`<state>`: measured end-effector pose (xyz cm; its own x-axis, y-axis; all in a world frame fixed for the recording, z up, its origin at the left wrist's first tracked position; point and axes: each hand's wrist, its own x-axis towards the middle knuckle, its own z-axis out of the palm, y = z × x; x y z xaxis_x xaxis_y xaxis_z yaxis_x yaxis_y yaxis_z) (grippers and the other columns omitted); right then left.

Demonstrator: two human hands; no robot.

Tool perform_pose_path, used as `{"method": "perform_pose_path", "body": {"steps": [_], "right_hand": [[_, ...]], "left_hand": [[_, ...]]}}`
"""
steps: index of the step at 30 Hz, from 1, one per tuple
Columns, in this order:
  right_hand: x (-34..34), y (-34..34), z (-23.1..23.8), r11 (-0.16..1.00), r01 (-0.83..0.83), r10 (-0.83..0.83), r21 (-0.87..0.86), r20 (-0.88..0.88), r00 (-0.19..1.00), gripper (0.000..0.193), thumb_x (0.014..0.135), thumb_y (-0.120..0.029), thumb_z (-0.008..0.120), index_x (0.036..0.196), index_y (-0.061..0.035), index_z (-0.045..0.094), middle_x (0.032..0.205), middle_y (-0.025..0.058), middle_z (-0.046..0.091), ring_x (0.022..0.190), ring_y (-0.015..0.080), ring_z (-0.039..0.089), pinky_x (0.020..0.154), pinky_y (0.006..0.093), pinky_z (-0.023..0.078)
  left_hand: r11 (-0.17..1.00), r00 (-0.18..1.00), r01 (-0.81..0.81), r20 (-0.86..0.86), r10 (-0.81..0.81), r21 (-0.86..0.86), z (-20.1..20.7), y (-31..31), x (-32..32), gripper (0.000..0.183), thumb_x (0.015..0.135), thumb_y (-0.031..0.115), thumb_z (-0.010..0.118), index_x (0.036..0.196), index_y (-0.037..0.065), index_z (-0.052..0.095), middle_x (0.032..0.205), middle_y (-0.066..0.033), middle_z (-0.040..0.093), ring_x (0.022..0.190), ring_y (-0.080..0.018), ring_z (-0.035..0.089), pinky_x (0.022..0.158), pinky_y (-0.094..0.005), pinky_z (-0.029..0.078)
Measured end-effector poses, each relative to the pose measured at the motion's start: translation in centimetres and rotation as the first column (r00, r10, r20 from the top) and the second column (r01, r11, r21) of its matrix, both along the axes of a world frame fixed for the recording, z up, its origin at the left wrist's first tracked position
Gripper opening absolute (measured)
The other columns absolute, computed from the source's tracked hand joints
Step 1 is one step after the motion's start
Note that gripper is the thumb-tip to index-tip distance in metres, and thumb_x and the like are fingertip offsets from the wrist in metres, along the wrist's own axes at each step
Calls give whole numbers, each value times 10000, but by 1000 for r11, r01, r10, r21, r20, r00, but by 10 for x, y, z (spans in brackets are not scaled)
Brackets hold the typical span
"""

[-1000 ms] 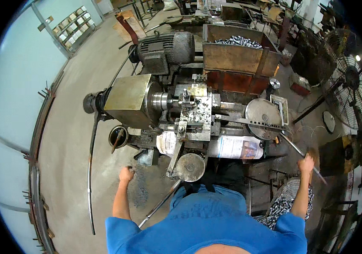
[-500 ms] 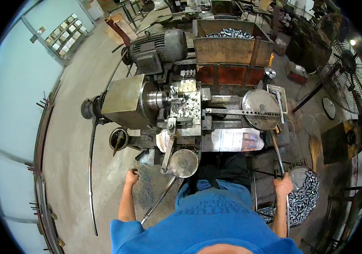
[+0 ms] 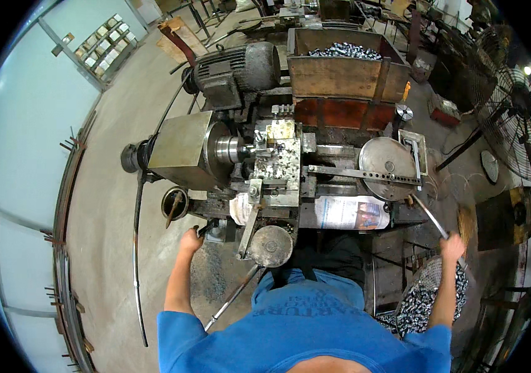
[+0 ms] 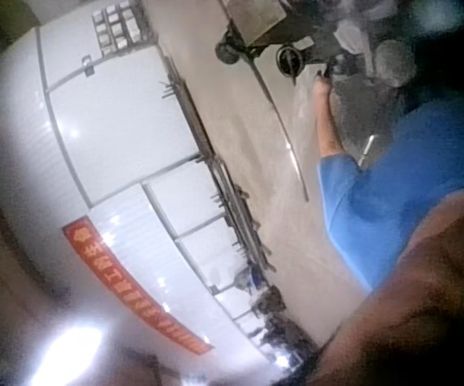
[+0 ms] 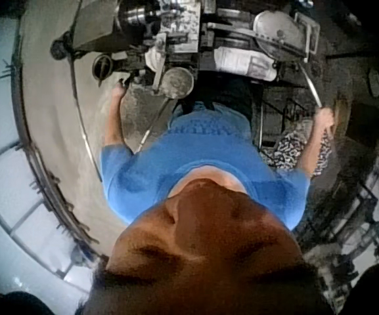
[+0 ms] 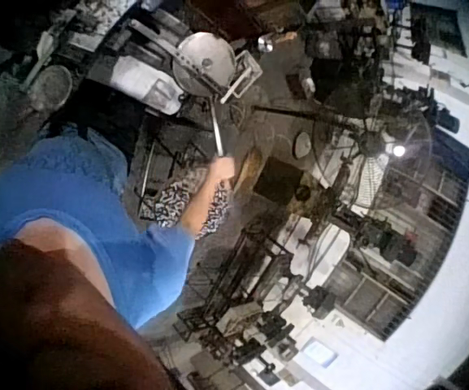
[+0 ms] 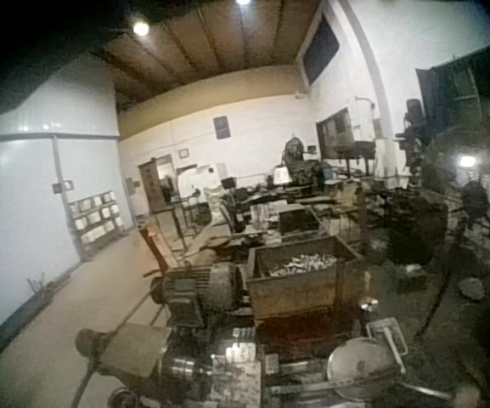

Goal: The person operates a lathe by placing a metal part into the chuck, tightening it, engaging the cutting tool using hand levers, and then removing the finished part and placing it into a container.

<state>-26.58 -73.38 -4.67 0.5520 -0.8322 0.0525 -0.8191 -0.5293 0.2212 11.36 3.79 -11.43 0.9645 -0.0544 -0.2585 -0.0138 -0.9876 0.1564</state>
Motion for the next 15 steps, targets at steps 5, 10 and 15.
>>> {"method": "perform_pose_path", "body": {"steps": [5, 10, 15], "right_hand": [[81, -50, 12, 979, 150, -142, -137, 68, 988, 401, 737, -238, 532, 1119, -115, 547, 1083, 139, 563, 1055, 318, 492, 924, 511, 323], [110, -38, 12, 986, 162, -161, -34, 46, 986, 447, 750, -190, 495, 1187, -94, 497, 1157, 158, 521, 1109, 322, 459, 991, 506, 268], [86, -33, 12, 999, 1, 1, -32, 69, 998, 520, 714, -188, 500, 1210, -39, 460, 1155, 177, 527, 1123, 340, 452, 1027, 523, 227]], "left_hand": [[993, 995, -79, 71, 72, 93, -35, -26, 13, 363, 722, 345, 649, 899, 30, 618, 864, -176, 641, 843, -330, 624, 719, -404, 505], [960, 952, -280, 129, 278, 1, -98, -31, -16, 362, 755, 387, 575, 882, 48, 590, 873, -209, 635, 833, -367, 622, 696, -452, 502], [992, 999, 26, -30, -23, 125, -47, -15, 4, 323, 745, 314, 615, 975, 89, 574, 917, -166, 644, 852, -319, 630, 728, -412, 500]]}}
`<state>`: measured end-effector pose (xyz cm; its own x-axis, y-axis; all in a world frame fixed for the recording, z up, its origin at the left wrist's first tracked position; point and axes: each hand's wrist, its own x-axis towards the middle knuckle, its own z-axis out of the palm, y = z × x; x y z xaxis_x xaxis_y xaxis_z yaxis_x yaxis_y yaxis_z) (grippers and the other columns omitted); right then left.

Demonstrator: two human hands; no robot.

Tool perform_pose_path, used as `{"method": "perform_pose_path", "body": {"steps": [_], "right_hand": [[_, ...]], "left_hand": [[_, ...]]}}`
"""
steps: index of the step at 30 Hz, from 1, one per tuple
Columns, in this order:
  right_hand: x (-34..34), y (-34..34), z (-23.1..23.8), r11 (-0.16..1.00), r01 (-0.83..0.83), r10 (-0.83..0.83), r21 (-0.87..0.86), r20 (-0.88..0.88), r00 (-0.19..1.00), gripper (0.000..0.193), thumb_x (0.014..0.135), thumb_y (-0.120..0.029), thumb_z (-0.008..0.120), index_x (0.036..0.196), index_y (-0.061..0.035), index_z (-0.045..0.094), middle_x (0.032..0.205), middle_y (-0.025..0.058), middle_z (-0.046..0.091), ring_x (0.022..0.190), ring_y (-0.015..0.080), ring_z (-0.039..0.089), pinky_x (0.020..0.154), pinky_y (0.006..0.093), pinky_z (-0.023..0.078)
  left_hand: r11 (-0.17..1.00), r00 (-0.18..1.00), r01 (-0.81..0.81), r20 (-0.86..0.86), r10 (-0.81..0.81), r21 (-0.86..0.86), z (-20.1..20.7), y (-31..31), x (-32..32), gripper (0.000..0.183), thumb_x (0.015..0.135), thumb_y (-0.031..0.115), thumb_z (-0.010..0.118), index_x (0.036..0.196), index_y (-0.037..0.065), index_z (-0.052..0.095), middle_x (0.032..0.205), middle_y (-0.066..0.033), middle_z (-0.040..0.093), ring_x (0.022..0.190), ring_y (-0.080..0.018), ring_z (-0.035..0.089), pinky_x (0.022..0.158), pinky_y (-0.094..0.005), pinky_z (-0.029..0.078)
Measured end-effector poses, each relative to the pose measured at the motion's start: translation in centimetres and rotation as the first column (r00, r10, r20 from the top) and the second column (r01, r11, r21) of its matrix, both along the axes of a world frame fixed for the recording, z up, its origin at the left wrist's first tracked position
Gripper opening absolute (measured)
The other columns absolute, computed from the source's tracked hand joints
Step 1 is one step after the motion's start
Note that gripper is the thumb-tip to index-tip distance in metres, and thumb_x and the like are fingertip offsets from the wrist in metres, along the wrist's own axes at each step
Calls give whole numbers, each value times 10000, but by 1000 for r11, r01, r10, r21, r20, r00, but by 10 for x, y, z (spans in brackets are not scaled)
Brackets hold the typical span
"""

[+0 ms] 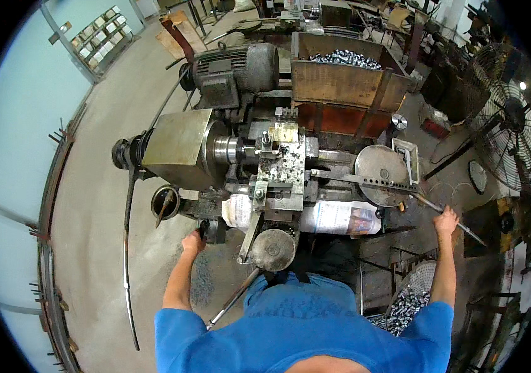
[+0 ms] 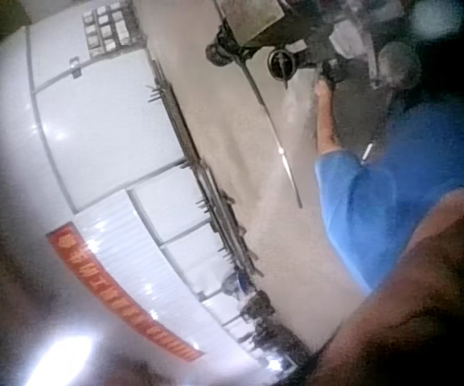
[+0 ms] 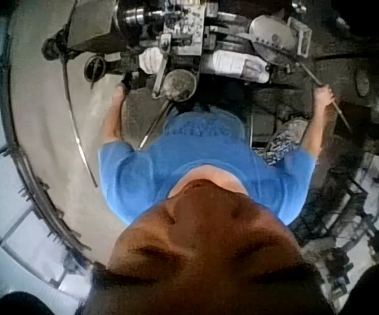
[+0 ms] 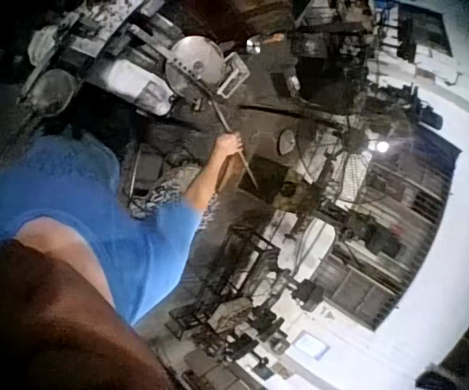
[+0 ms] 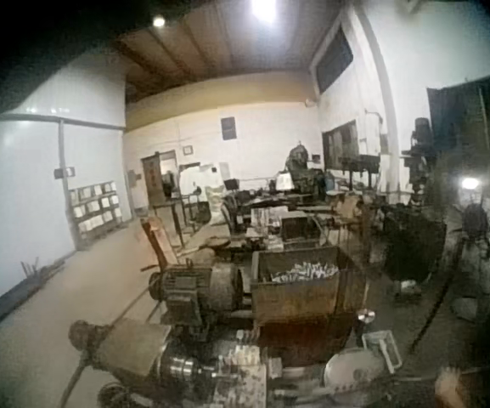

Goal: The person operates a lathe by placing a metal part into the chuck, tightening it, engaging the cutting tool using hand levers, and then removing the finished part and placing it into a container.

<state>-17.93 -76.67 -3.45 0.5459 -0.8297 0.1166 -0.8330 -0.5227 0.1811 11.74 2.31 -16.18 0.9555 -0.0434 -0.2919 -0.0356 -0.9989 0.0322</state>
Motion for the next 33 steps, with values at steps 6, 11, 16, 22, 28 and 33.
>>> {"method": "perform_pose_path", "body": {"steps": [6, 11, 16, 22, 28, 33], "right_hand": [[91, 112, 82, 893, -441, 351, 92, 474, 808, 434, 602, -111, 602, 1028, -25, 605, 1101, 173, 571, 1049, 351, 512, 910, 378, 410], [202, 264, 168, 384, -923, 644, -15, 720, 256, 451, 545, -149, 636, 977, -20, 620, 995, 158, 605, 957, 335, 546, 853, 388, 443], [306, 398, 171, -59, -980, 870, -189, 472, -143, 340, 519, -195, 633, 814, -28, 656, 857, 141, 587, 873, 309, 524, 889, 396, 383], [350, 459, 155, 126, -977, 991, 173, 26, 132, 293, 573, -226, 649, 815, -67, 686, 921, 165, 618, 947, 321, 540, 986, 537, 263], [353, 451, 145, 81, -989, 996, 127, 26, 85, 194, 595, -209, 631, 750, -102, 676, 831, 125, 639, 878, 287, 567, 926, 490, 324], [334, 436, 176, 66, -998, 998, 14, -11, 65, 261, 596, -221, 593, 768, -46, 684, 826, 165, 621, 896, 331, 556, 1006, 454, 278]], "left_hand": [[964, 977, -204, -92, 191, -171, -23, 18, -13, 384, 738, 332, 640, 1013, 71, 577, 923, -177, 639, 824, -334, 630, 715, -425, 501], [890, 945, -214, -316, 84, -403, 44, 39, 2, 409, 763, 276, 644, 1096, 50, 572, 805, -158, 647, 643, -248, 632, 623, -362, 503], [761, 965, -20, 186, 184, -649, 205, 83, -6, 296, 831, 133, 561, 1105, 21, 569, 740, -136, 643, 582, -163, 607, 549, -290, 482], [811, 744, -508, 327, 583, -291, 208, 200, -63, 339, 832, 320, 579, 1019, 38, 590, 737, -164, 625, 668, -289, 622, 617, -392, 474], [897, 746, -361, 499, 441, -254, 205, 70, -111, 418, 741, 377, 664, 802, -14, 530, 649, -154, 589, 634, -349, 600, 590, -431, 460], [711, 902, -333, 10, 431, -620, 227, 92, -99, 252, 776, 176, 646, 782, -45, 523, 562, -90, 542, 462, -167, 561, 437, -303, 470]]}}
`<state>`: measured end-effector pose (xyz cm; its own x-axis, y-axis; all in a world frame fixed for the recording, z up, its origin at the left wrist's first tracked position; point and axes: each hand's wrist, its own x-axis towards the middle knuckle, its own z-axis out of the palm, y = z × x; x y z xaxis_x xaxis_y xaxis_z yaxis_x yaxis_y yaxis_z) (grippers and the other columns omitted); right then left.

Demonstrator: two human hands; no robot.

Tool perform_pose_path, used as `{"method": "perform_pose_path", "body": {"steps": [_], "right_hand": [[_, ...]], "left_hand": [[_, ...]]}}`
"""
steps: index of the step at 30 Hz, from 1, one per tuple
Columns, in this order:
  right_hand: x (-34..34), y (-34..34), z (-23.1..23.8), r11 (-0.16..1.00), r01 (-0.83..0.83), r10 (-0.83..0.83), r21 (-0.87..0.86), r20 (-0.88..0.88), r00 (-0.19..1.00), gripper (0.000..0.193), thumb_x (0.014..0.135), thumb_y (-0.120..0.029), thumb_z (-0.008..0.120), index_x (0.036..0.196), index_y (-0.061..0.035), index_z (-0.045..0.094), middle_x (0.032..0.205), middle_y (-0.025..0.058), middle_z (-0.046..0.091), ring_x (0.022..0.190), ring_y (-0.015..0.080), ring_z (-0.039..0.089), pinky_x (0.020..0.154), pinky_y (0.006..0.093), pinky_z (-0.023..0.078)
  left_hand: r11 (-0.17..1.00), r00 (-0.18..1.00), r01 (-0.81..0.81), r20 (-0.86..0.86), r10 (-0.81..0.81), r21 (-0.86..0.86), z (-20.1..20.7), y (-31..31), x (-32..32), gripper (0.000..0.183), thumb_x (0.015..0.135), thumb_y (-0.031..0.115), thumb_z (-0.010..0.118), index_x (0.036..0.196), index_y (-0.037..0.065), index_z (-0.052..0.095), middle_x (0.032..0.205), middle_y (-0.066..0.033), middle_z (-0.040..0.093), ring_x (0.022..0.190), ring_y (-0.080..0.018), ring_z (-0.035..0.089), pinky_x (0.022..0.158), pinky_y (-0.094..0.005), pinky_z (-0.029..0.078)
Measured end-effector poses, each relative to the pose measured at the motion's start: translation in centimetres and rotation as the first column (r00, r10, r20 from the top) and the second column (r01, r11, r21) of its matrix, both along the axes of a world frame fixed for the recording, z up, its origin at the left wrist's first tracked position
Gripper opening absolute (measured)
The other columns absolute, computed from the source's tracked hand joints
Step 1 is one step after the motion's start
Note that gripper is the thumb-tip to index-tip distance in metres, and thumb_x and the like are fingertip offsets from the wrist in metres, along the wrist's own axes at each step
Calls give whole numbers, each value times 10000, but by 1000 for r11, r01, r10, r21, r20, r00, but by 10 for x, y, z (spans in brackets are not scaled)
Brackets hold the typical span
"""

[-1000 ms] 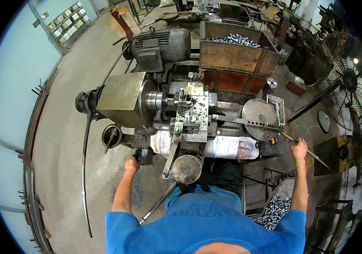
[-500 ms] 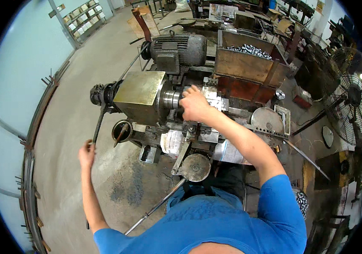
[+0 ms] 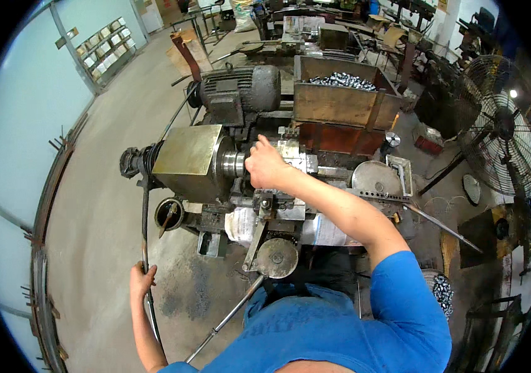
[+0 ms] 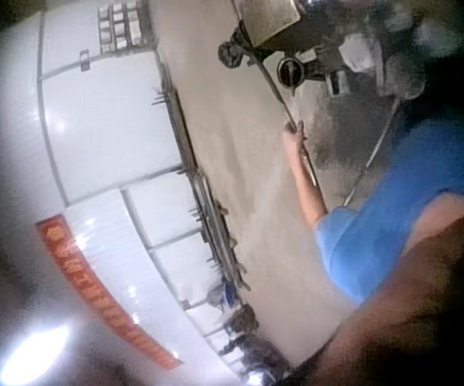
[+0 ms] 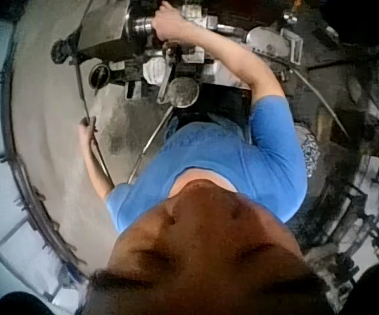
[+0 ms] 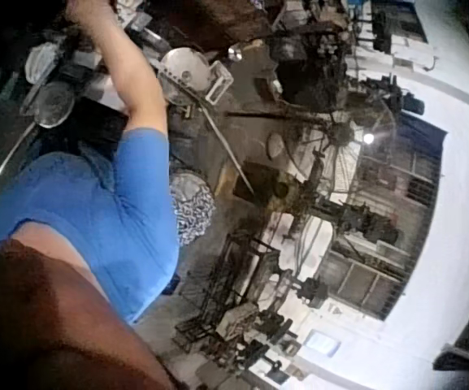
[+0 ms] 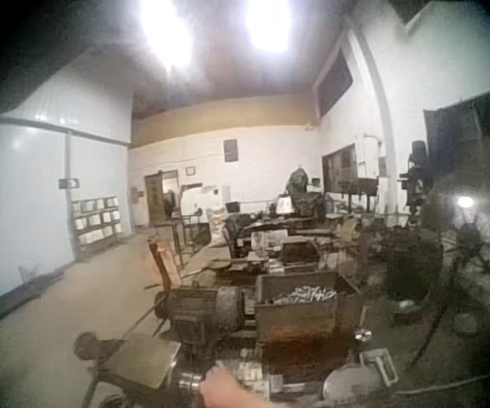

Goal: The person operates a lathe by placing a metal part into the chuck, tightening it, engaging the cutting tool using hand levers, and then removing the finished part and placing it into a container.

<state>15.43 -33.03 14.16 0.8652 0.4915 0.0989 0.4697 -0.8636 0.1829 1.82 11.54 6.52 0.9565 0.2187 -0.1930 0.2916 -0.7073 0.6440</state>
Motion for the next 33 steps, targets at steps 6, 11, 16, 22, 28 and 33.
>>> {"method": "perform_pose_path", "body": {"steps": [6, 11, 16, 22, 28, 33], "right_hand": [[17, -110, 82, 922, 277, -357, 271, 317, 879, 308, 578, -260, 635, 780, -30, 668, 977, 209, 568, 943, 329, 516, 891, 434, 387], [-39, -131, 104, 792, 194, -457, 579, 351, 817, 344, 567, -237, 656, 878, -92, 645, 1245, 272, 411, 1104, 376, 436, 939, 457, 368], [-162, -150, -15, 525, 8, -419, 851, 250, 873, 415, 521, -165, 622, 897, 9, 604, 1302, 259, 375, 1125, 409, 429, 943, 430, 377], [-381, -249, -159, 12, 779, -880, 627, -364, 307, 435, 583, -267, 642, 938, -16, 652, 1174, 157, 552, 1047, 307, 539, 889, 364, 445], [-525, -301, -214, -362, 932, -851, 22, -416, -321, 287, 635, -260, 613, 789, -19, 641, 888, 201, 631, 854, 327, 617, 770, 382, 502], [-548, -319, -283, -358, 933, -764, -35, -563, -314, 423, 651, -286, 594, 965, -3, 621, 1046, 208, 598, 986, 308, 585, 862, 365, 467]], "left_hand": [[964, 998, -37, 32, 47, -262, -28, 11, 38, 255, 775, 119, 633, 911, -77, 541, 630, -107, 575, 523, -187, 582, 478, -316, 493], [926, 995, -31, 81, 66, -377, -53, 26, 37, 334, 779, 205, 654, 958, -35, 506, 682, -84, 546, 539, -157, 533, 491, -292, 456], [913, 977, -196, 6, 212, -359, -59, 2, 49, 301, 814, 205, 638, 967, -23, 515, 598, -70, 481, 477, -165, 491, 495, -342, 453], [887, 951, -307, -67, 303, -344, -80, -26, 59, 291, 815, 206, 636, 964, -14, 517, 598, -67, 479, 475, -163, 479, 505, -345, 450], [881, 942, -332, -69, 328, -337, -80, -34, 68, 282, 816, 206, 635, 962, -5, 519, 599, -63, 478, 472, -160, 467, 514, -348, 448], [876, 938, -342, -74, 338, -340, -79, -26, 69, 274, 817, 207, 633, 961, 2, 520, 600, -60, 476, 470, -158, 457, 522, -350, 446]]}}
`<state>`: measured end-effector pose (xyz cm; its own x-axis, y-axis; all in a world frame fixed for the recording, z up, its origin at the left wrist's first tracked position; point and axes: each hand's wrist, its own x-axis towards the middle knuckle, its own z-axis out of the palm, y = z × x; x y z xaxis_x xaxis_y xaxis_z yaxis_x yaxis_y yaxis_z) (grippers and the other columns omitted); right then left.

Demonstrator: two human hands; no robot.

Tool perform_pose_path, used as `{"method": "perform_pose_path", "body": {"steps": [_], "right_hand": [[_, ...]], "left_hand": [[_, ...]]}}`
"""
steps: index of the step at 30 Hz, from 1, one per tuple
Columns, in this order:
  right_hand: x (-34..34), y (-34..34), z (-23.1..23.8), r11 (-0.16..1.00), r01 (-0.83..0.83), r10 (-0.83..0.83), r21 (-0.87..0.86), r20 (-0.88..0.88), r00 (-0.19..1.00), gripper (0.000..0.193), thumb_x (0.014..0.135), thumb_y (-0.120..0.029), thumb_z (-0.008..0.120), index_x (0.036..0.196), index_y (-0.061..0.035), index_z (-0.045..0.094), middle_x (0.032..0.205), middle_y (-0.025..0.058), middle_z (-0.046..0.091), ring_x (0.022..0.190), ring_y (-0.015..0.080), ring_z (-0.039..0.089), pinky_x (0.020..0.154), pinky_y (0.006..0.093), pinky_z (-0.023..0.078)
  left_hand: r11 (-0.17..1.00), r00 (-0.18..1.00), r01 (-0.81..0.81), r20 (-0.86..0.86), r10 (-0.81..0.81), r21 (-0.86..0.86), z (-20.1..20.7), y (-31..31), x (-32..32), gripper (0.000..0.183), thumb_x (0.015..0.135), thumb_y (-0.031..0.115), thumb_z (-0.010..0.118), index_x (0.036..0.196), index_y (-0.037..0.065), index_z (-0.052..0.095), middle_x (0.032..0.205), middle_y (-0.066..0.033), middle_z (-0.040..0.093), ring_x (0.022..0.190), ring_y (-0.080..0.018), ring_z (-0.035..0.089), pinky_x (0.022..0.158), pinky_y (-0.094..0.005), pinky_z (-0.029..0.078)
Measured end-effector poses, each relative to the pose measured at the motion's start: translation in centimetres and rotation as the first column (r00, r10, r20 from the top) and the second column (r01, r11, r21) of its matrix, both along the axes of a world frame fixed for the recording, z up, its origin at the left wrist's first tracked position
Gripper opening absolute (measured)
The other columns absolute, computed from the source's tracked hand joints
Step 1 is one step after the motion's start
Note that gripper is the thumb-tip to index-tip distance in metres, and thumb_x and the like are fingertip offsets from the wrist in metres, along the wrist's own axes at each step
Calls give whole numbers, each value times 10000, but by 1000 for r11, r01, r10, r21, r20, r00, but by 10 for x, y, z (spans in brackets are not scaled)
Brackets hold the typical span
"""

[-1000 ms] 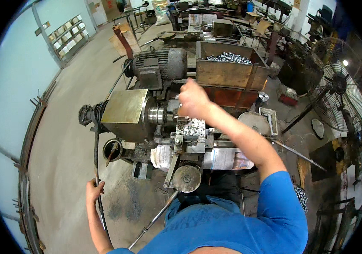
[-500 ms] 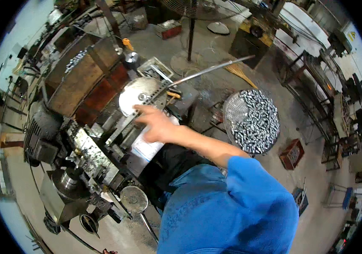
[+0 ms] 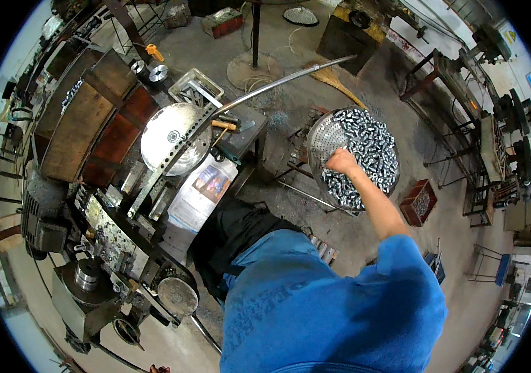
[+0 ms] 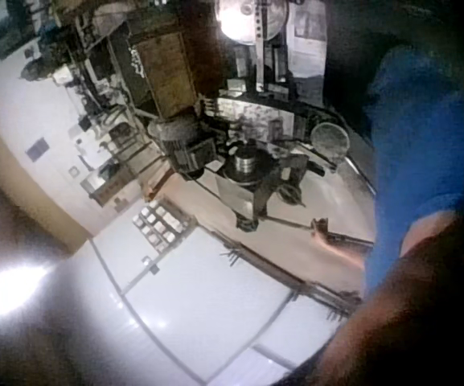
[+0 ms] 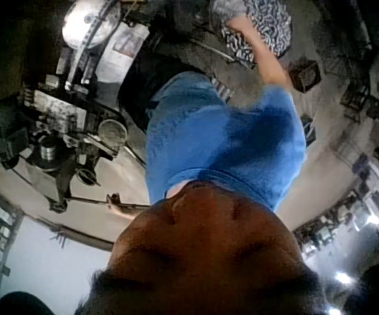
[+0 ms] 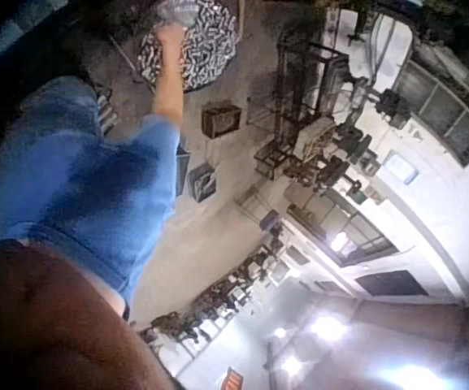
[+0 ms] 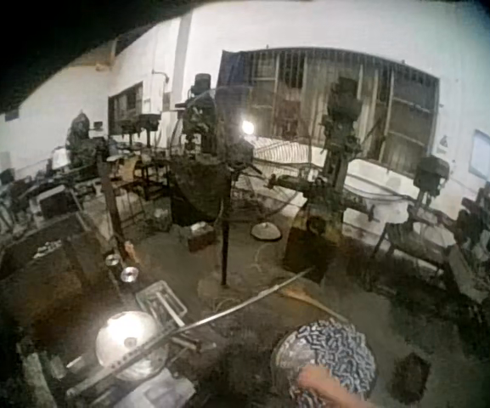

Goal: The person operates a lathe by placing a metal part into the chuck, tightening it, engaging the cutting tool using hand levers, and then removing the finished part and placing it into a container.

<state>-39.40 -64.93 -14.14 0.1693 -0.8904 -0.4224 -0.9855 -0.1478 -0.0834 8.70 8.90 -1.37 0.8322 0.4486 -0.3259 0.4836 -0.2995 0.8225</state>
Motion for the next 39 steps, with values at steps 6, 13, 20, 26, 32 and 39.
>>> {"method": "perform_pose_path", "body": {"steps": [6, 13, 20, 26, 32, 39], "right_hand": [[43, 16, -1, 998, 52, -55, -47, -49, 997, 400, 671, -297, 560, 950, -16, 619, 1069, 211, 585, 1022, 299, 562, 873, 347, 456], [-21, -9, -77, 829, -542, 484, -138, -307, 819, 183, 787, -245, 497, 752, -162, 656, 826, 36, 655, 818, 218, 601, 691, 359, 455], [82, 31, 105, 994, -101, 105, -41, 614, 782, 296, 668, -58, 540, 925, 27, 660, 889, 140, 635, 829, 231, 624, 735, 306, 479], [282, 114, 233, 618, -671, 643, -410, 754, 132, 460, 551, -67, 601, 1001, 18, 630, 1167, 152, 533, 1073, 263, 534, 885, 299, 416], [456, 261, 312, -8, -760, 769, -649, 482, -420, 400, 520, -176, 613, 882, -13, 663, 1152, 161, 538, 1049, 315, 507, 894, 367, 424], [565, 323, 262, -314, -840, 940, -443, -24, -339, 280, 542, -164, 615, 754, 12, 666, 947, 190, 602, 938, 337, 541, 810, 383, 473]], "left_hand": [[999, 999, -27, 21, 28, -38, 6, 25, -2, 265, 818, 207, 631, 958, 10, 522, 600, -56, 474, 468, -155, 445, 532, -353, 443], [925, 956, 268, -49, -291, -270, 14, 73, -1, 311, 797, 233, 670, 975, 22, 526, 672, -39, 509, 552, -140, 483, 533, -313, 463], [961, 963, 264, 68, -259, -79, 32, 42, -28, 349, 812, 230, 642, 961, -64, 528, 639, -94, 556, 531, -176, 573, 493, -314, 513], [945, 956, 282, 38, -292, 163, 34, 35, -30, 309, 792, 170, 640, 986, -43, 529, 631, -111, 577, 516, -183, 583, 483, -310, 497], [839, 929, 340, -13, -370, 424, 70, 19, -64, 319, 769, 142, 651, 982, -46, 507, 626, -82, 557, 515, -150, 552, 491, -296, 457], [819, 956, 288, -95, -279, 496, 57, 39, -120, 343, 726, 187, 663, 957, -34, 539, 637, -182, 540, 609, -280, 562, 584, -387, 440]]}}
